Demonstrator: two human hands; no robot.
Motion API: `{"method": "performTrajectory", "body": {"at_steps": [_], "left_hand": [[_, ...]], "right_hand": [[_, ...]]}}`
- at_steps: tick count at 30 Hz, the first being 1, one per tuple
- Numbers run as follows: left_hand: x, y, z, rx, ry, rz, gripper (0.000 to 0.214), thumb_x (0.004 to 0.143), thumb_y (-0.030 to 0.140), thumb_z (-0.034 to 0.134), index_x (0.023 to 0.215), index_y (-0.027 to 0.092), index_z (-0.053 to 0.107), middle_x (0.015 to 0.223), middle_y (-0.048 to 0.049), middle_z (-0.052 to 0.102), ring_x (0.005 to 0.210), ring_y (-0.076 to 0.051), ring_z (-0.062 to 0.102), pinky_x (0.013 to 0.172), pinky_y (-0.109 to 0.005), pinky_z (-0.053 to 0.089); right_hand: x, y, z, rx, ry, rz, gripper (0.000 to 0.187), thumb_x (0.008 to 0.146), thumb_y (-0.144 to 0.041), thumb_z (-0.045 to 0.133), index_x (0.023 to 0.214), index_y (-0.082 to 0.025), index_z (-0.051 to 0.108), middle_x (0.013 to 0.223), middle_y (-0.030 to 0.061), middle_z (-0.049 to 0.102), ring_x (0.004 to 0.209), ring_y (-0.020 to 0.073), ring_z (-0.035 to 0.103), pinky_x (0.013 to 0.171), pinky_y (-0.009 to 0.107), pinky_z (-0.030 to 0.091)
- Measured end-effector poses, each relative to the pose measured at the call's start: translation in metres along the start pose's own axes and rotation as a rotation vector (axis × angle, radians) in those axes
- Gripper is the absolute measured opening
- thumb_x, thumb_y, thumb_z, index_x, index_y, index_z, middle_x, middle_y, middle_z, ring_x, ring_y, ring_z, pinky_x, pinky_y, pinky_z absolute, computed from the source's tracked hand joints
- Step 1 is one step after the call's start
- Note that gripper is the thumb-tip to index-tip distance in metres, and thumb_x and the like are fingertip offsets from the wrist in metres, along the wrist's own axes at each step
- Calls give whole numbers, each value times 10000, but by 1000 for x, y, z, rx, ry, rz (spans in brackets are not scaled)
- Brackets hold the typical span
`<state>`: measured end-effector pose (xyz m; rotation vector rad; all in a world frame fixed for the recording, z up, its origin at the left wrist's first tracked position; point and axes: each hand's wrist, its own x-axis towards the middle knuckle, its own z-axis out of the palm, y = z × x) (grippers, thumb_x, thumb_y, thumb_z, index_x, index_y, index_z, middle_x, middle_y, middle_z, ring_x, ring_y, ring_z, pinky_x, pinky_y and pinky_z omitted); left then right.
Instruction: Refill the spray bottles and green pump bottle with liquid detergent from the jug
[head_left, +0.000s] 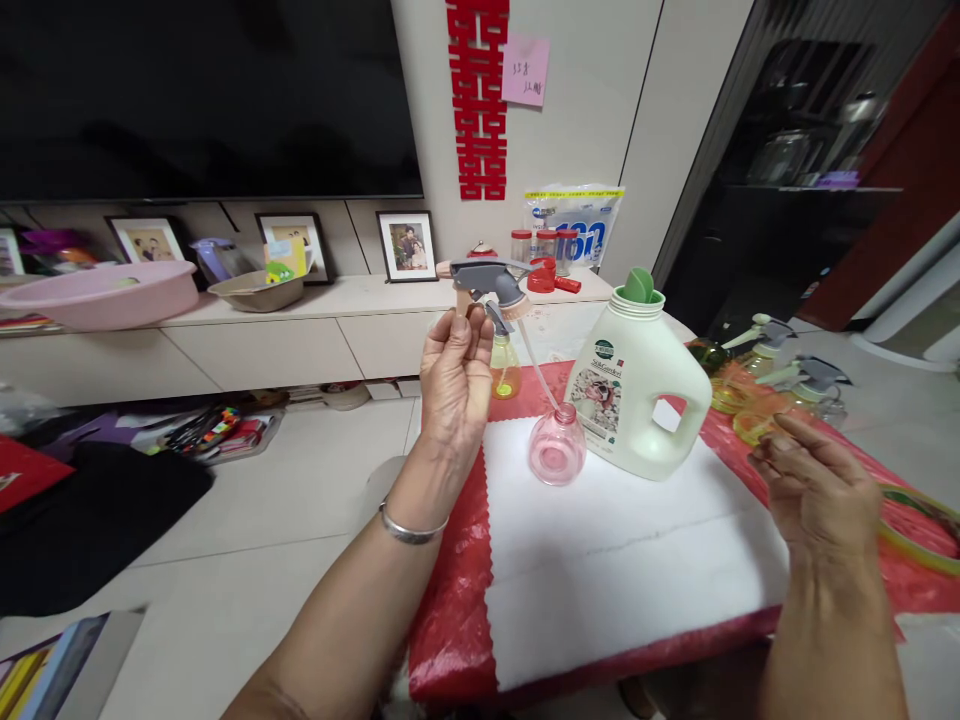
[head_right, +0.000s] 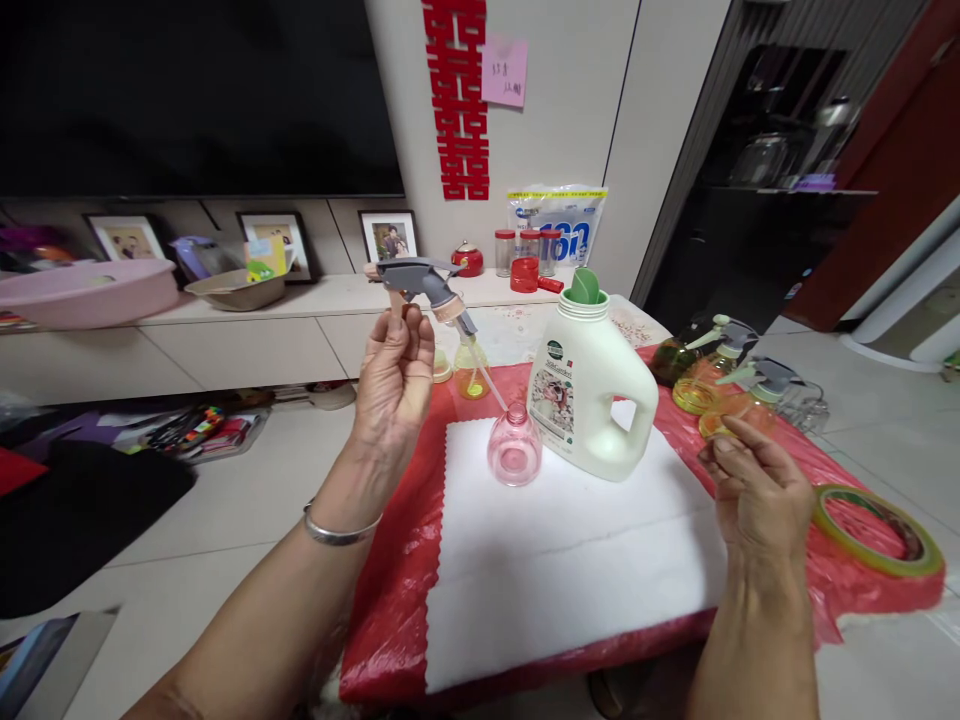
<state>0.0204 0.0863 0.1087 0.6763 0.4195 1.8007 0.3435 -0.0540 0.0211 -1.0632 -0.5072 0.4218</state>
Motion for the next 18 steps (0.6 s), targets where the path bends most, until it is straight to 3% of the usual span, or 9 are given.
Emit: {"method": "performTrajectory", "body": {"at_steps": [6,12,18], "left_hand": [[-3,-11,5,11,-93,9,84,869,195,706,896,205,627,961,20,751,1075,-127,700,1067,-333,496],[-10,-23,3,-81,-59,-58,181,788,170,783,855,201,618,833,35,748,929,-122,733,1037,-338,500],[-26,-38,-12,-113,-41,-169,292,661,159,874,821,186,631,789,14,754,794,-129,735,943,-345,540]], "right_hand": [[-1,-1,-1,1,-12,3,616,423,-182,857,1013,-68,723,765,83,641,642,137,625,580,192,561],[0,-1,-4,4,-19,-21,571,452,-190,861,997,-83,732,769,75,644,646,144,628,582,220,561],[-1,-6,0,34,-81,-91,512,487,-195,858,977,-104,740,767,69,640,664,143,623,605,233,536]]}}
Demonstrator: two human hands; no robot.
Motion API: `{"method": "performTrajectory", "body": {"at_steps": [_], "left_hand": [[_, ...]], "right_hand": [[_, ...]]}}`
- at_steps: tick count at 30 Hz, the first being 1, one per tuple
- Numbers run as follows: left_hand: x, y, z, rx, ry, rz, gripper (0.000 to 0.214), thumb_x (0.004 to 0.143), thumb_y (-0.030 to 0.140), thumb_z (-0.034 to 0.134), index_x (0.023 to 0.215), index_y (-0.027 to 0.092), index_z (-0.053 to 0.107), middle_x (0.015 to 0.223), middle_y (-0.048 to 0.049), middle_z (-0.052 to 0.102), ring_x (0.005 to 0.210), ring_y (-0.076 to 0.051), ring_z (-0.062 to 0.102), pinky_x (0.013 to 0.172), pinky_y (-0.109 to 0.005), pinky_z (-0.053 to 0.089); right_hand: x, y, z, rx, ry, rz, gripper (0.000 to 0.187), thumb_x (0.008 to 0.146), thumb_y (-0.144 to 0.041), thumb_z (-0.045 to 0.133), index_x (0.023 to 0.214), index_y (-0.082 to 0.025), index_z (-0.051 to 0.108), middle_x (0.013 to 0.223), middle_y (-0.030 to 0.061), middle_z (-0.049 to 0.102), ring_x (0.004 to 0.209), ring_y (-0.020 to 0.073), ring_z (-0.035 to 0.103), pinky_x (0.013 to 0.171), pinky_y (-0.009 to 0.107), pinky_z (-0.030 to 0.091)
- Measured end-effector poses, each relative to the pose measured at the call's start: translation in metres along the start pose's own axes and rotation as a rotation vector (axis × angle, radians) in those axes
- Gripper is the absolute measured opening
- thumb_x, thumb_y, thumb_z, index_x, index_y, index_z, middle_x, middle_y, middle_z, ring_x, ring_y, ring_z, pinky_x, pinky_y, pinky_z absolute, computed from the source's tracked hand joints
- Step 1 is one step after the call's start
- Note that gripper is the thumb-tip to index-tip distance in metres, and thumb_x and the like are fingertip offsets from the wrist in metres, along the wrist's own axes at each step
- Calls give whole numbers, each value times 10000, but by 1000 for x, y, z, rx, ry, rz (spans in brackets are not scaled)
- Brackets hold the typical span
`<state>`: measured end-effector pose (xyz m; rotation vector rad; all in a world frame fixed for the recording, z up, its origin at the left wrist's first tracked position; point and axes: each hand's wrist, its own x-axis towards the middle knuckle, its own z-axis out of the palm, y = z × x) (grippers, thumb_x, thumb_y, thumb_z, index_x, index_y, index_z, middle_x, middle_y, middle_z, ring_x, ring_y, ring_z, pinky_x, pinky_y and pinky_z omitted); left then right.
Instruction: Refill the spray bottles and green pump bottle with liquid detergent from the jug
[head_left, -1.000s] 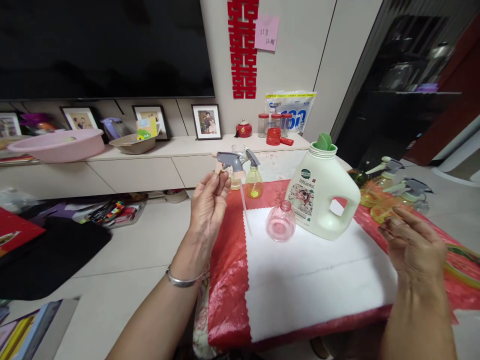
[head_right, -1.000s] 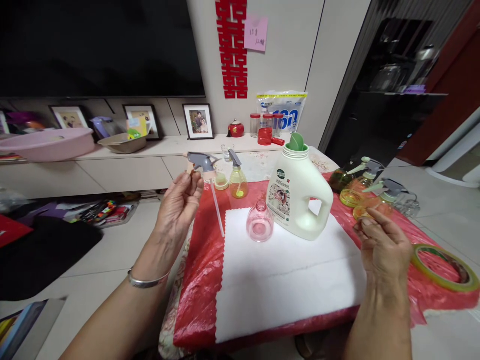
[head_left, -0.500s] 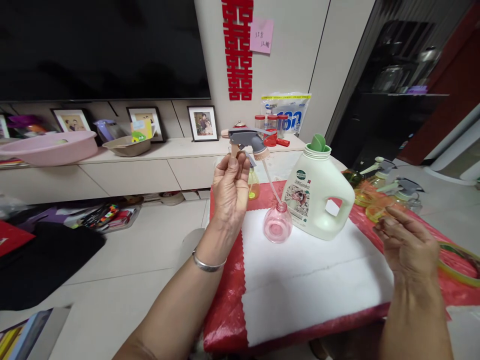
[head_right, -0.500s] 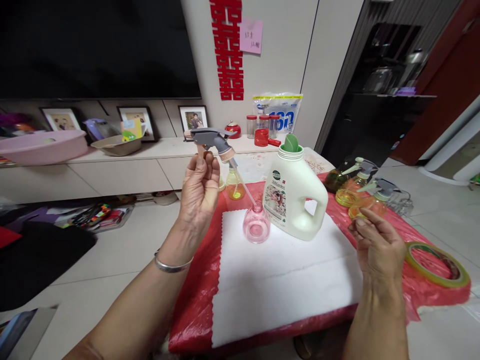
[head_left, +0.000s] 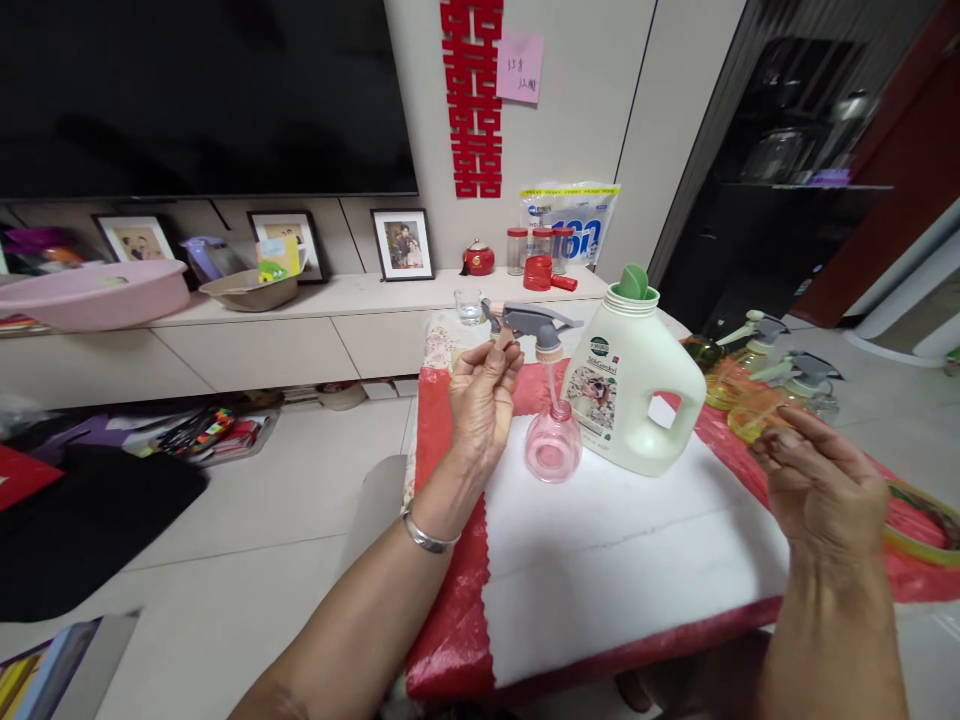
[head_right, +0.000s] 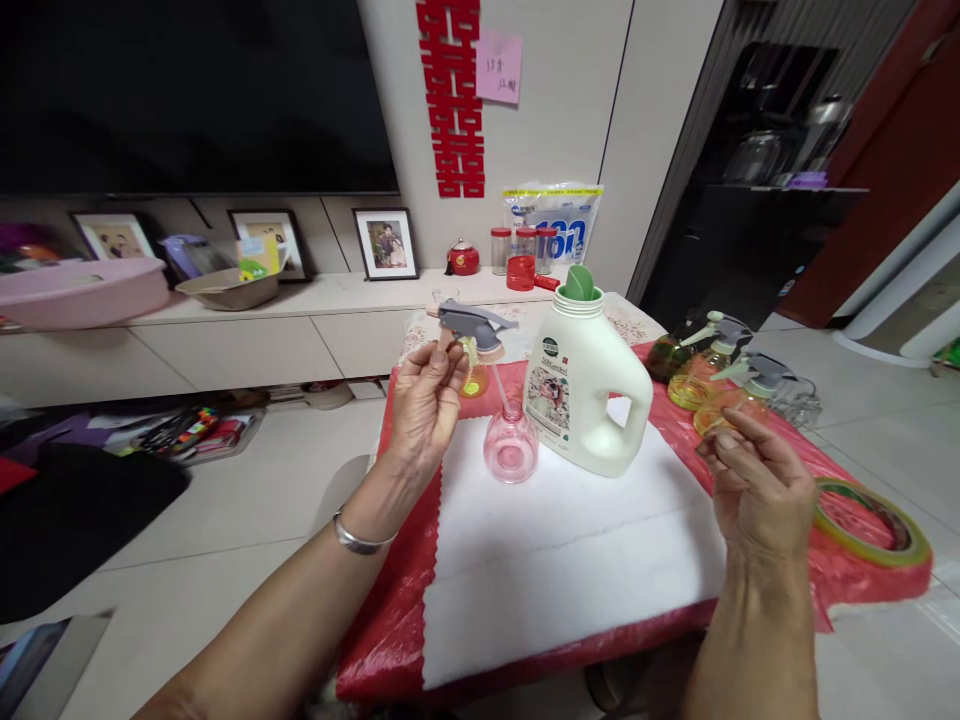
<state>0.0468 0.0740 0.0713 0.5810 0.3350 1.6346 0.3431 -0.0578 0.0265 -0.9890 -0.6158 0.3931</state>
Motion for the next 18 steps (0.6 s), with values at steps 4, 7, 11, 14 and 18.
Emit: {"method": "performTrajectory", "body": {"at_steps": [4,7,11,14,18], "left_hand": [[-11,-12,-13,53,-9,-47,349,603,214,914,809,175,635,747,19,738,759,-138,733,891,-339,551],[-18,-19,-22,86,-18,-85,393,559,244,937,794,166,632,729,18,736,727,-131,728,849,-313,555],[-25,-26,-31,119,-10,-128,392,567,262,933,790,168,624,785,-2,761,737,-130,731,831,-298,556],[-28,-29,-37,105,5,-162,402,559,257,937,797,173,624,812,-14,773,747,-133,735,823,-291,561],[-31,-33,-42,67,30,-185,421,543,248,946,811,177,629,834,-15,780,770,-137,741,828,-283,562]], "right_hand": [[-7,-8,11,-12,-103,-47,399,540,-209,857,913,-123,745,783,72,643,686,150,624,625,243,518],[-17,-12,24,-53,-227,-33,340,591,-242,857,899,-148,746,800,70,649,692,152,621,646,264,517],[-32,-6,47,-172,-430,20,341,656,-337,855,924,-163,738,823,73,663,730,159,633,662,265,528],[-44,3,65,-314,-584,17,338,752,-425,799,959,-169,721,859,68,677,772,155,648,692,254,541],[-58,14,86,-380,-664,16,351,814,-438,753,1051,-181,713,1020,80,684,927,184,663,807,286,552]]}}
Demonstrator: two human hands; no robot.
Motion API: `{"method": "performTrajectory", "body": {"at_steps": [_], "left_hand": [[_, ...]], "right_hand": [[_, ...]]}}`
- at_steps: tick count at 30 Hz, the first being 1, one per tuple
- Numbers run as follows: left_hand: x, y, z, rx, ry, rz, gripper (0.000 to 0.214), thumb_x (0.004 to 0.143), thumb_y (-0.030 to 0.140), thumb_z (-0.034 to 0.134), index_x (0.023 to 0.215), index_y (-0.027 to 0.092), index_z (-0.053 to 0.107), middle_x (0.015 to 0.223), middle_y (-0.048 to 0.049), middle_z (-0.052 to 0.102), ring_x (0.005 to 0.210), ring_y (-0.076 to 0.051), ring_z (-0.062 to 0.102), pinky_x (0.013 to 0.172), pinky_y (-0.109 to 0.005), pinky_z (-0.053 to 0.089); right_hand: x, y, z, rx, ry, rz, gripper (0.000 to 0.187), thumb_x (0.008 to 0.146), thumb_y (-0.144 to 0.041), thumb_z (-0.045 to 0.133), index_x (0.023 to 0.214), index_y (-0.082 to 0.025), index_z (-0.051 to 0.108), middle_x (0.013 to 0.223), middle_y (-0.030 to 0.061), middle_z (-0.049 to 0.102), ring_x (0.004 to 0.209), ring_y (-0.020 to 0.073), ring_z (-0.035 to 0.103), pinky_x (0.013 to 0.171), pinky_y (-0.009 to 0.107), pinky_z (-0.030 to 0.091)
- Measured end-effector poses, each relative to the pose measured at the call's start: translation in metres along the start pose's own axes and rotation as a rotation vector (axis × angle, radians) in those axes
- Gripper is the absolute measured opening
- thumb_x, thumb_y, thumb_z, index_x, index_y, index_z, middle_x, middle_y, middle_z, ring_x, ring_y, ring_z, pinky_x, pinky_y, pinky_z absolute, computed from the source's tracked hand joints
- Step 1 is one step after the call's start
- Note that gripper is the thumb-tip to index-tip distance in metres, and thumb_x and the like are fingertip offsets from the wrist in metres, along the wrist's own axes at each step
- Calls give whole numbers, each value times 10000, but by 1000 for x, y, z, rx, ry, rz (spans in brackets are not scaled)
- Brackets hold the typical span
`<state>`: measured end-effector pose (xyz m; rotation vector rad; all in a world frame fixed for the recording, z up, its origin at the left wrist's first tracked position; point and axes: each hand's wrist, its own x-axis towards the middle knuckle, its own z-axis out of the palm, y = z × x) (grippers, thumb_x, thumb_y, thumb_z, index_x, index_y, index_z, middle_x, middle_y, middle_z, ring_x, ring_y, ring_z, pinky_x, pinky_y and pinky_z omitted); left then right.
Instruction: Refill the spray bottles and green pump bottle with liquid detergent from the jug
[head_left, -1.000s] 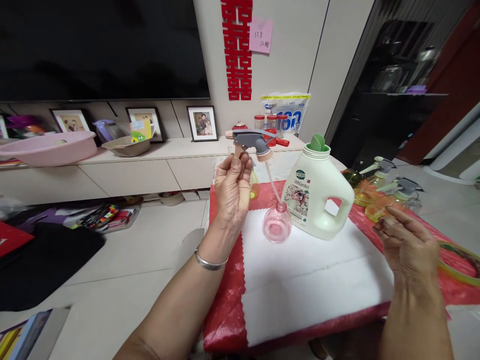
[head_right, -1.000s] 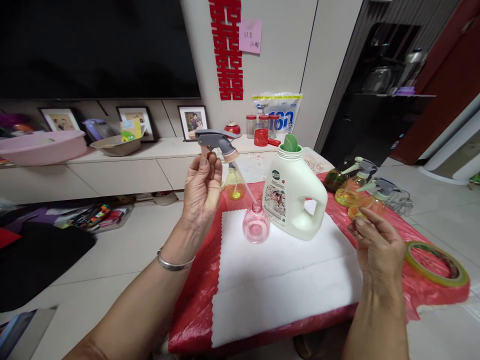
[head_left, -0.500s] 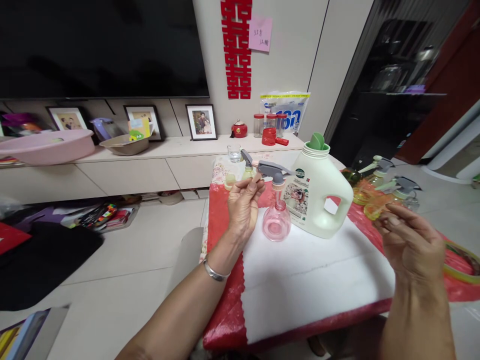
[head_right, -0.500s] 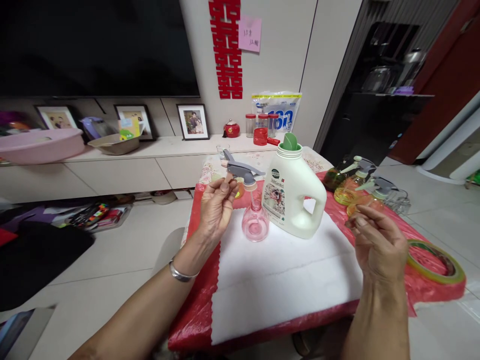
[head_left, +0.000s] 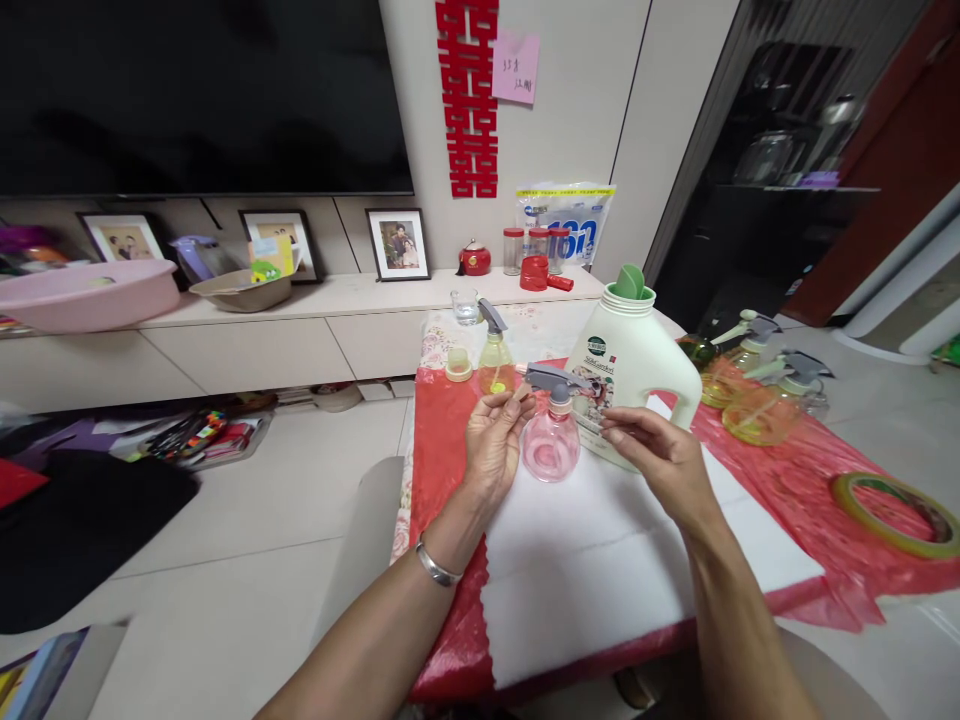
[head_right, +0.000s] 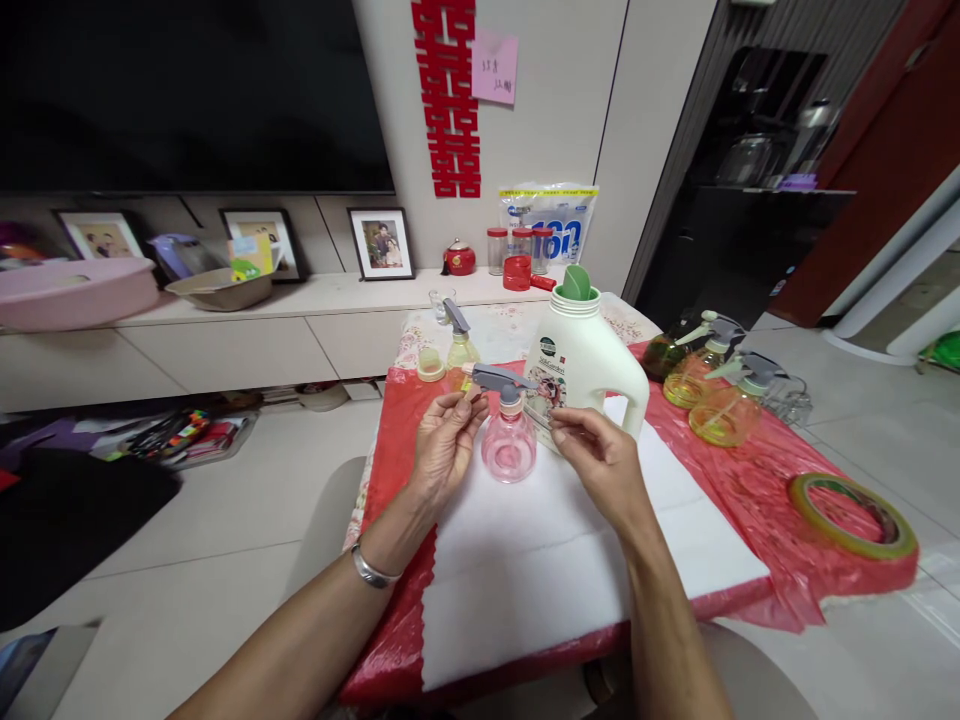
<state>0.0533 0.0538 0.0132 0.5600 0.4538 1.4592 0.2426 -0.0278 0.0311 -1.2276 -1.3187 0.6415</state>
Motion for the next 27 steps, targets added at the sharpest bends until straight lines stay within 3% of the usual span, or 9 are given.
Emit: {"method": "performTrajectory", "body": {"at_steps": [5,10,15,21,27], "left_hand": [[-1,-2,-2,3,-21,-9,402,573,243,934,848,183,647,889,-24,785,842,-159,746,843,-291,554],[-3,-4,-5,58,-56,9,371,650,271,894,946,189,685,967,-43,780,945,-174,727,935,-329,514],[-7,-12,-9,138,-105,43,396,680,344,868,1021,207,722,1053,-66,770,1027,-208,703,1027,-386,468],[-18,-22,-15,384,-161,66,403,756,376,807,1115,214,721,1257,-95,699,1217,-257,619,1095,-413,429],[-22,-23,-4,517,-199,140,461,789,375,783,1216,246,670,1311,-79,661,1271,-251,573,1111,-369,405]], "right_hand": [[3,2,20,-34,-44,-40,445,884,-491,665,1232,-215,652,1288,69,595,1168,208,590,998,349,507],[6,7,32,-60,-90,-57,520,943,-497,580,1381,-218,549,1389,65,529,1263,204,533,1052,367,479],[12,14,43,-131,-121,-103,495,954,-470,549,1379,-215,552,1395,59,521,1274,208,516,1105,398,428],[15,14,44,-241,-170,-142,444,927,-419,563,1317,-208,594,1342,68,547,1228,209,530,1025,372,477],[12,18,40,-366,-247,-114,617,836,-391,656,1403,-193,514,1333,93,534,1208,249,526,1046,434,448]]}}
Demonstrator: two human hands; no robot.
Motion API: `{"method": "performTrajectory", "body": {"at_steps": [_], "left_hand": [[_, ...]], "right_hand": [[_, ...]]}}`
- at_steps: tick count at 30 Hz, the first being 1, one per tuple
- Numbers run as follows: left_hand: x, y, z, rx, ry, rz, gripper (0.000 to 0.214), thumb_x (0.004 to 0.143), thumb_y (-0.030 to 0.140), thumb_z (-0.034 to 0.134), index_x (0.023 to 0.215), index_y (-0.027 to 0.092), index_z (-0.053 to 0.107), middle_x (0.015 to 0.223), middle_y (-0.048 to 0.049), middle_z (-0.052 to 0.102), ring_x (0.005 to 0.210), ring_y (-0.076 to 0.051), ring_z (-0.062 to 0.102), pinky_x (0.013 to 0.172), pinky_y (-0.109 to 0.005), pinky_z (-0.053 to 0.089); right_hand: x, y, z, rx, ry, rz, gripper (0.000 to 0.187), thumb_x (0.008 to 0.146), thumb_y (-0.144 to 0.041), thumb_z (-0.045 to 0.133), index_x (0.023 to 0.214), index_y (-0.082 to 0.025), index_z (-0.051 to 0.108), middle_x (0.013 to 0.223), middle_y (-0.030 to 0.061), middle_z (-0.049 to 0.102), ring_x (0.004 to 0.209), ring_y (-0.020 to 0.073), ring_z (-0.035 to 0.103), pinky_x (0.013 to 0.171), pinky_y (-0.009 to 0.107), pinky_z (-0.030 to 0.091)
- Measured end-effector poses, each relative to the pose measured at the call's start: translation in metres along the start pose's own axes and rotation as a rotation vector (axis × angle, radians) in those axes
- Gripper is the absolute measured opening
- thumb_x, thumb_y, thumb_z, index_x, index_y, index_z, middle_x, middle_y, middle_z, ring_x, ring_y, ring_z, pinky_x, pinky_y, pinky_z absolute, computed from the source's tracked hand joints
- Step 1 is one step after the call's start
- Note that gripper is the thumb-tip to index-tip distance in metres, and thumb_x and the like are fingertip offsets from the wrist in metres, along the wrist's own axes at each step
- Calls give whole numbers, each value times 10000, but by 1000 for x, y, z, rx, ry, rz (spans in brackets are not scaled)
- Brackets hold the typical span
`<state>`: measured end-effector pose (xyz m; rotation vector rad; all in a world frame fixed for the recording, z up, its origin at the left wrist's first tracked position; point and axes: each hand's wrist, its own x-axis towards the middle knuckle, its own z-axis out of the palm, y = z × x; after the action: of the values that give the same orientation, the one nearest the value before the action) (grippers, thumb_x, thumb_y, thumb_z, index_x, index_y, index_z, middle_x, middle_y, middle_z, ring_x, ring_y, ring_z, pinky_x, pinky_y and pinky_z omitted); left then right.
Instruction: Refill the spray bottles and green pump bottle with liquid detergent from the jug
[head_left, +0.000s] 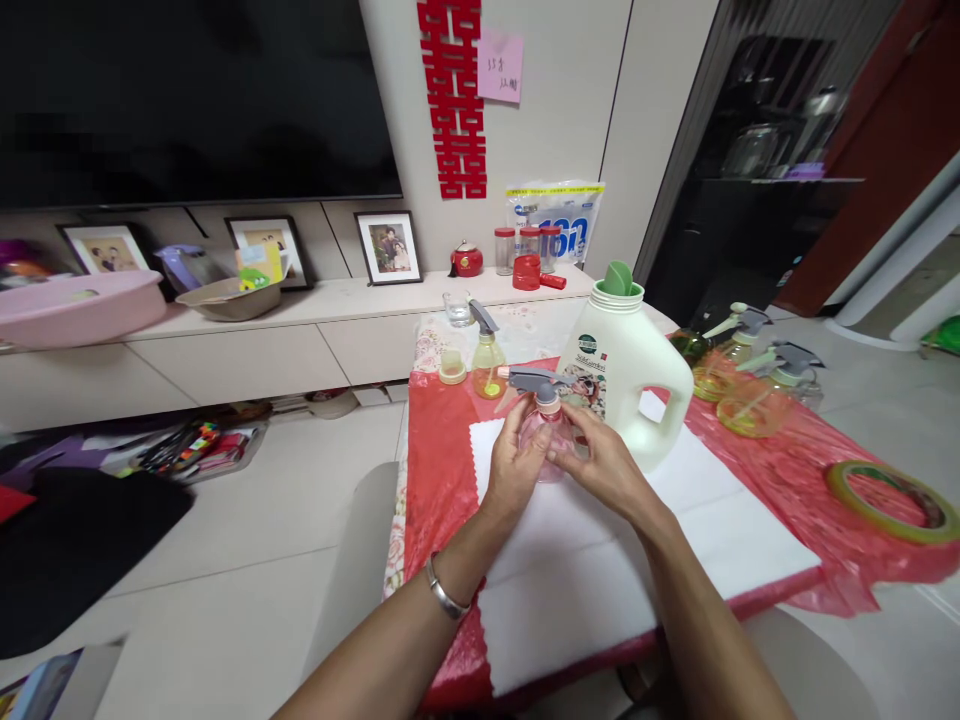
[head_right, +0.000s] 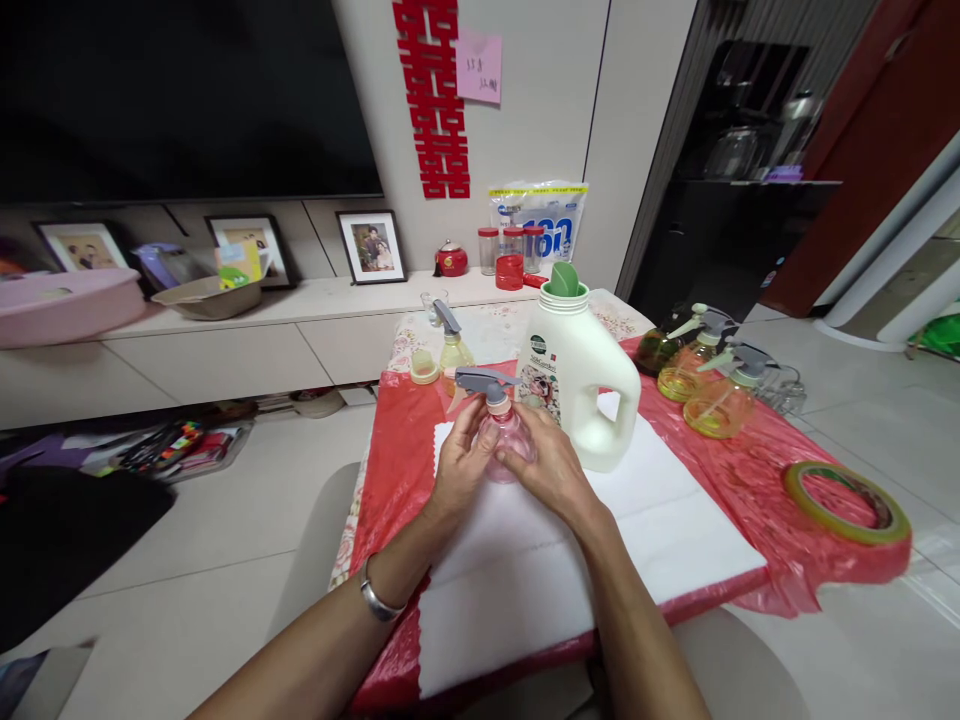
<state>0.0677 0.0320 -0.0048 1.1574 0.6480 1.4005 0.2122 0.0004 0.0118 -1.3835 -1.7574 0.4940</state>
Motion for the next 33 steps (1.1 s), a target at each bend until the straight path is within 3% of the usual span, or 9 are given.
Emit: {"method": "performTrajectory", "body": {"at_steps": [5,10,15,22,27,33], "left_hand": [[11,5,13,-25,15,-14,378,791,447,763,1081,212,700,1132,-71,718,1083,-227,654,958,-320,485],[15,12,16,-68,41,-46,377,712,472,817,929,193,686,939,-36,717,897,-180,659,852,-290,504],[10,23,6,-73,-18,5,383,727,500,805,944,206,691,995,-40,703,969,-184,636,896,-279,484],[14,9,-19,-57,-5,-3,362,760,520,773,889,198,670,916,-12,662,893,-157,610,883,-279,474],[18,7,-19,-177,32,-70,374,725,487,815,915,194,680,839,3,659,838,-148,623,868,-274,487],[17,8,-20,-197,9,-67,370,760,477,789,992,210,680,960,-20,696,914,-160,643,914,-296,486]], "right_hand": [[-3,9,14,-65,-27,17,874,750,-357,718,1519,-188,339,1432,123,454,1313,287,445,1106,469,394],[-5,7,23,-98,-19,16,881,791,-372,672,1548,-185,261,1505,125,366,1370,281,386,1155,462,345],[-8,0,23,-109,-42,0,901,766,-297,671,1561,-202,259,1530,114,331,1411,282,328,1181,461,307],[-5,7,24,-59,-137,62,1038,697,-275,739,1584,-210,205,1513,122,355,1408,290,342,1176,475,313],[-7,10,28,-32,-146,111,1052,722,-316,721,1597,-196,149,1541,152,291,1421,308,321,1162,488,327],[-8,8,25,-26,-132,113,993,712,-327,726,1575,-213,250,1487,143,379,1381,321,370,1141,505,338]]}}
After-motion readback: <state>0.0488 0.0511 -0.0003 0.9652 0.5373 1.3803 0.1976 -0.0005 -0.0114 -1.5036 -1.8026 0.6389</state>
